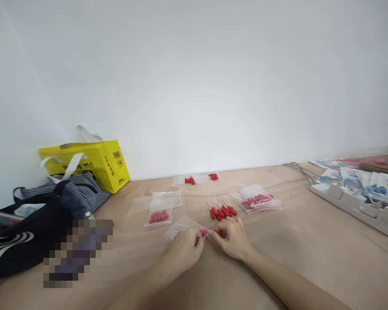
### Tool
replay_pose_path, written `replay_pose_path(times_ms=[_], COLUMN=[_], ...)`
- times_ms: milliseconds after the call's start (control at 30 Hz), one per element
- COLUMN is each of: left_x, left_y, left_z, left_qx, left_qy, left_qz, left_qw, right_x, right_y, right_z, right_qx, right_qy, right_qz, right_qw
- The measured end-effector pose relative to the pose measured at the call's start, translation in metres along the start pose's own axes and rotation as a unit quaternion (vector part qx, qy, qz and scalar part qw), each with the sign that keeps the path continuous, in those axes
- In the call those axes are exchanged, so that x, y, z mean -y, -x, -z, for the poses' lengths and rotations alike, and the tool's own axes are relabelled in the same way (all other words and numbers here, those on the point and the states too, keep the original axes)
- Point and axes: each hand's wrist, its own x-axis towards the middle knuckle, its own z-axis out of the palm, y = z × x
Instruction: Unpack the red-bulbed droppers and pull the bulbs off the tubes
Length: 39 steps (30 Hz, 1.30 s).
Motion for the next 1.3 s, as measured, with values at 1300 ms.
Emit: replay_pose_path(times_ms=[1300], left_x=[-0.001], left_y=[0.000], left_z=[-0.035], left_qx=[-0.071], left_qy=[-0.089], left_qz=[0.039], left_qw=[0.993], right_x=[0.031], right_y=[0.004], right_z=[-0.015], right_qx=[0.123], right_qy=[0.026], right_qz=[-0.146], right_qw=[0.981])
